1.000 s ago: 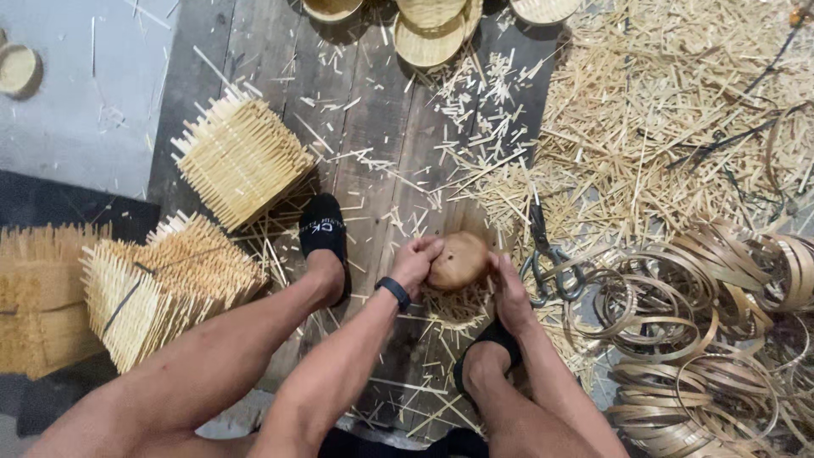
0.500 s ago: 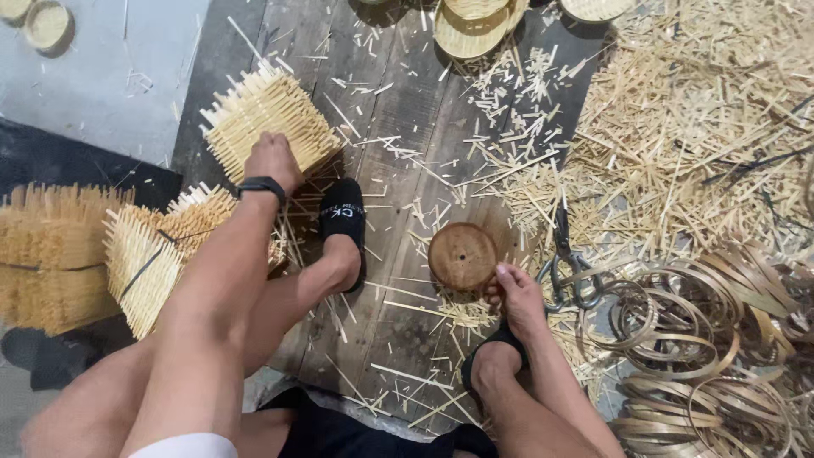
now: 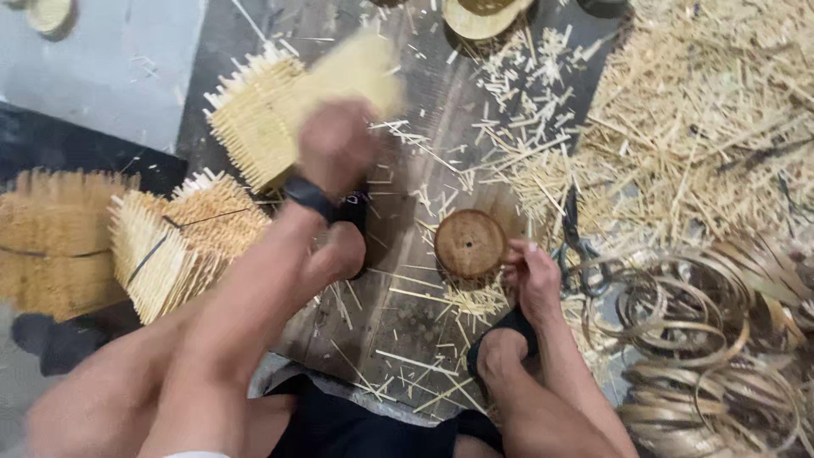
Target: The person sits on the floor of a bamboo craft workshop and assembles woven bamboo basket lids. They place a woven bamboo mat into a bamboo ring, press the ring around the mat, trim excess bamboo strip ends with scissors, and set finished lids onto a pile of completed baskets.
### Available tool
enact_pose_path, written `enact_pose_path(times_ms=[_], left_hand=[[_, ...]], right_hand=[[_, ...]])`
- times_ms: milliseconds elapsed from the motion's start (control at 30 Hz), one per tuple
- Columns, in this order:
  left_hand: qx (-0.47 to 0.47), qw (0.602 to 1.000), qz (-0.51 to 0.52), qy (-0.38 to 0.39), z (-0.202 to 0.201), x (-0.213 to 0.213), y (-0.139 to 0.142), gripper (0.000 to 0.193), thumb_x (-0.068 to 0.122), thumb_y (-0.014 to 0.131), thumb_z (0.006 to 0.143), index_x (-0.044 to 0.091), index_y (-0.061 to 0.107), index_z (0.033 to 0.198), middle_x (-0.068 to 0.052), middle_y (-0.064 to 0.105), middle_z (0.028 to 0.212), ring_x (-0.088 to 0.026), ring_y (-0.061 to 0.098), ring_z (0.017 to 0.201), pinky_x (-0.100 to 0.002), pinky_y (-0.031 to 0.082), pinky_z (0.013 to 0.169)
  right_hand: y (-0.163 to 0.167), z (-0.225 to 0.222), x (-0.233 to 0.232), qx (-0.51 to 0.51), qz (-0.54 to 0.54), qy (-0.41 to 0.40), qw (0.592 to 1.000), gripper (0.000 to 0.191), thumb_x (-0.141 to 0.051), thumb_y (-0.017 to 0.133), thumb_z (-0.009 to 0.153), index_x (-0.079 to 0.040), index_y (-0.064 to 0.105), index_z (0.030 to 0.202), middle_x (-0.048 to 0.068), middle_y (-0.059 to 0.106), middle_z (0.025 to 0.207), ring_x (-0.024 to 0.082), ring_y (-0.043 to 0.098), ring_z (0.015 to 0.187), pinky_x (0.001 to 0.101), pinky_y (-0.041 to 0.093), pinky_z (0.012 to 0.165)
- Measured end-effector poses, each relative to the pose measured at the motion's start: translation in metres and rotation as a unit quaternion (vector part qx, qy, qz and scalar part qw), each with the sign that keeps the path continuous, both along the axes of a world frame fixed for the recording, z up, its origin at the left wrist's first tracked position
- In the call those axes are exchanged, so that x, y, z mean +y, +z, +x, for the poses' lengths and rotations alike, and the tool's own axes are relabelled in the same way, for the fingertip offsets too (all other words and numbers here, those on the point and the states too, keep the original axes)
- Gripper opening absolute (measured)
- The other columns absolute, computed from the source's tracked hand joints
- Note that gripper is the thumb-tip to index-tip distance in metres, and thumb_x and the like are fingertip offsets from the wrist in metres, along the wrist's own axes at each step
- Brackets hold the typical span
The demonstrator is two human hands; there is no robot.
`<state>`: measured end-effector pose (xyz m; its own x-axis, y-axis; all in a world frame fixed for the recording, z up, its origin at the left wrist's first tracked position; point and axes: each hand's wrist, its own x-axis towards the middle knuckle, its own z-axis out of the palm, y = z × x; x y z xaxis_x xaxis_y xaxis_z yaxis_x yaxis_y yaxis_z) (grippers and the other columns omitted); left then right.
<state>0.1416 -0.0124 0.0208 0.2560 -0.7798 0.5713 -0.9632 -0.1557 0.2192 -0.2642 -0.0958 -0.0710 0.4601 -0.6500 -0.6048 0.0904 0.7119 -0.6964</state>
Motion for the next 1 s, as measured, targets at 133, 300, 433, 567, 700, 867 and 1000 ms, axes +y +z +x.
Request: enact_pose_path(times_ms=[133,300,433,567,700,867,1000], left_hand=[[0.065,0.941,0.108,-0.314,-0.160,0.015,-0.028,0.029,0.004,0.063,0.089,0.006,0.066,0.118,-0.009,0.070,0.119,-0.022,0.069,0.109,-0.037,0.054,0.083],[0.132,0.919,0.105,-0.355,-0.215,0.053,-0.047,0.042,0.025,0.074,0.084,0.002,0.067,0.118,-0.013,0.067,0.127,-0.030,0.063,0.119,-0.042,0.050,0.099],[0.288,0.934,0.196,-0.082,-0.191,0.044,-0.065,0.039,0.026,0.085,0.081,0.005,0.071,0.110,-0.015,0.069,0.115,-0.032,0.063,0.114,-0.044,0.050,0.100],[0.641,0.709,0.255,0.143,-0.157,0.028,-0.100,0.050,0.015,0.092,0.070,-0.003,0.069,0.110,-0.012,0.075,0.101,-0.019,0.070,0.089,-0.033,0.057,0.080],[0.706,0.652,0.258,0.102,-0.151,0.037,-0.117,0.035,0.014,0.090,0.072,-0.002,0.076,0.100,-0.009,0.078,0.091,-0.013,0.069,0.077,-0.029,0.057,0.071],[0.697,0.668,0.239,0.103,-0.159,0.039,-0.117,0.038,0.013,0.088,0.073,-0.002,0.074,0.104,-0.007,0.077,0.094,-0.011,0.070,0.079,-0.026,0.057,0.073],[0.631,0.738,0.218,0.095,-0.161,0.040,-0.114,0.067,0.017,0.090,0.070,-0.005,0.060,0.125,-0.008,0.072,0.099,-0.013,0.068,0.086,-0.026,0.057,0.077]], right_hand=[[0.008,-0.001,-0.006,-0.143,0.068,0.018,0.987,0.045,-0.038,0.058,0.096,0.002,0.065,0.115,0.006,0.070,0.087,0.016,0.069,0.076,0.0286,0.057,0.069],[-0.019,0.000,0.008,0.113,-0.100,0.075,0.986,0.028,-0.005,0.075,0.089,0.003,0.067,0.114,0.006,0.075,0.100,0.010,0.069,0.084,0.0246,0.056,0.074],[-0.034,-0.007,0.015,0.143,-0.120,0.088,0.978,0.024,-0.005,0.075,0.090,0.001,0.069,0.113,0.005,0.075,0.098,0.009,0.068,0.081,0.0242,0.056,0.071],[-0.030,-0.006,0.015,0.174,-0.136,0.091,0.971,0.025,-0.007,0.078,0.089,0.002,0.071,0.110,0.005,0.075,0.093,0.009,0.065,0.075,0.0251,0.052,0.064],[-0.004,0.001,0.017,0.259,-0.191,0.127,0.938,0.027,-0.013,0.081,0.086,0.001,0.073,0.109,0.007,0.076,0.091,0.013,0.067,0.078,0.0282,0.054,0.069],[0.052,-0.040,-0.009,0.384,-0.642,0.135,0.650,0.042,-0.017,0.081,0.083,-0.006,0.065,0.120,0.015,0.064,0.118,0.034,0.059,0.118,0.0473,0.044,0.105],[0.072,-0.093,-0.071,0.497,-0.647,0.373,0.441,0.038,-0.036,0.073,0.081,-0.015,0.071,0.113,0.012,0.071,0.114,0.033,0.066,0.117,0.0520,0.032,0.120]])
